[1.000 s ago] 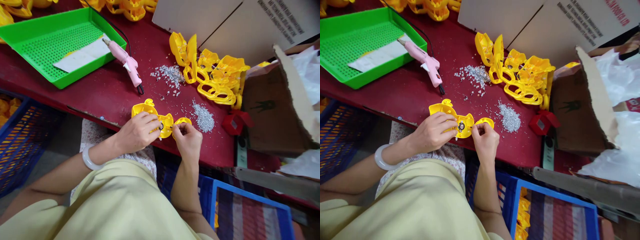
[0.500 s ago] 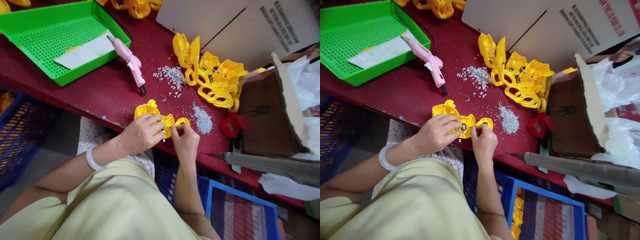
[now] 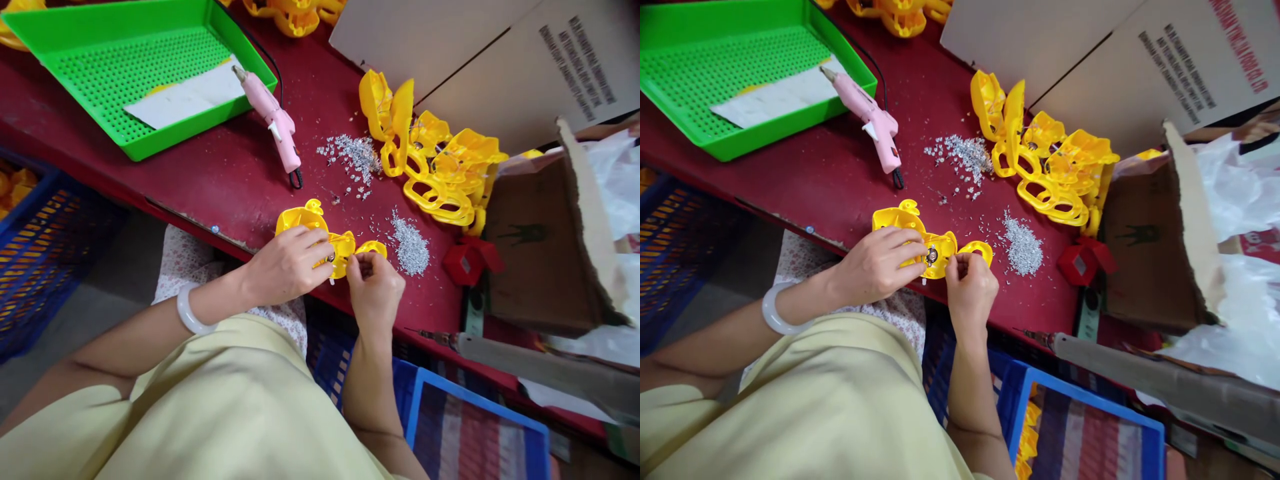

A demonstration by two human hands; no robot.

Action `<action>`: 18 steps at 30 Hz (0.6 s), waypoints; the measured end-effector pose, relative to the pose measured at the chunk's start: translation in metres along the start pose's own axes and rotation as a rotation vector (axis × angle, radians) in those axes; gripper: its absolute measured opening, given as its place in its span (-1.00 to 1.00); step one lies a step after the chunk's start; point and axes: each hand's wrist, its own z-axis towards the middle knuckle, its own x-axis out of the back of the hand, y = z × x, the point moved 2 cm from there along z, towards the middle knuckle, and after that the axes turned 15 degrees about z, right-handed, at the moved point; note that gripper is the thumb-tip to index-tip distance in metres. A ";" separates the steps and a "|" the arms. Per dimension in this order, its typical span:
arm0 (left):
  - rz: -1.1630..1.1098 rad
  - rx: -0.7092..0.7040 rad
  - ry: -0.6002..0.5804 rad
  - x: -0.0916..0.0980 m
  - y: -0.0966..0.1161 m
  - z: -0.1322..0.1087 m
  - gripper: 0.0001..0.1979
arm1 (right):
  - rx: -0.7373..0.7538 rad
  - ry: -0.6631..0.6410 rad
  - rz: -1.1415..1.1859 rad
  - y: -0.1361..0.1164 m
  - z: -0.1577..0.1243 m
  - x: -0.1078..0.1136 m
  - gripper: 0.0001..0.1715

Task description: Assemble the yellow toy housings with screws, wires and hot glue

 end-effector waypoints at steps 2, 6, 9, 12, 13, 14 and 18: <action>0.007 -0.002 0.006 0.000 0.001 0.000 -0.79 | 0.060 0.003 -0.051 0.001 0.000 -0.001 -0.81; 0.006 0.034 0.064 0.002 0.001 0.002 -0.81 | 0.078 -0.044 -0.008 0.003 0.002 0.001 -0.81; -0.014 0.076 0.082 0.004 0.000 0.003 -0.83 | -0.010 -0.100 0.160 0.003 0.005 0.004 -0.75; -0.004 0.090 0.047 0.005 0.001 0.004 -0.81 | -0.019 -0.177 0.271 0.000 0.007 0.006 -0.68; 0.002 0.090 0.034 0.005 0.001 0.004 -0.81 | 0.017 -0.196 0.276 -0.001 0.007 0.007 -0.71; 0.004 0.086 0.023 0.005 0.002 0.004 -0.82 | 0.062 -0.211 0.267 -0.002 0.007 0.009 -0.75; -0.021 0.049 0.013 0.005 0.003 0.004 -0.83 | 0.243 -0.234 0.171 0.000 0.001 0.018 -0.85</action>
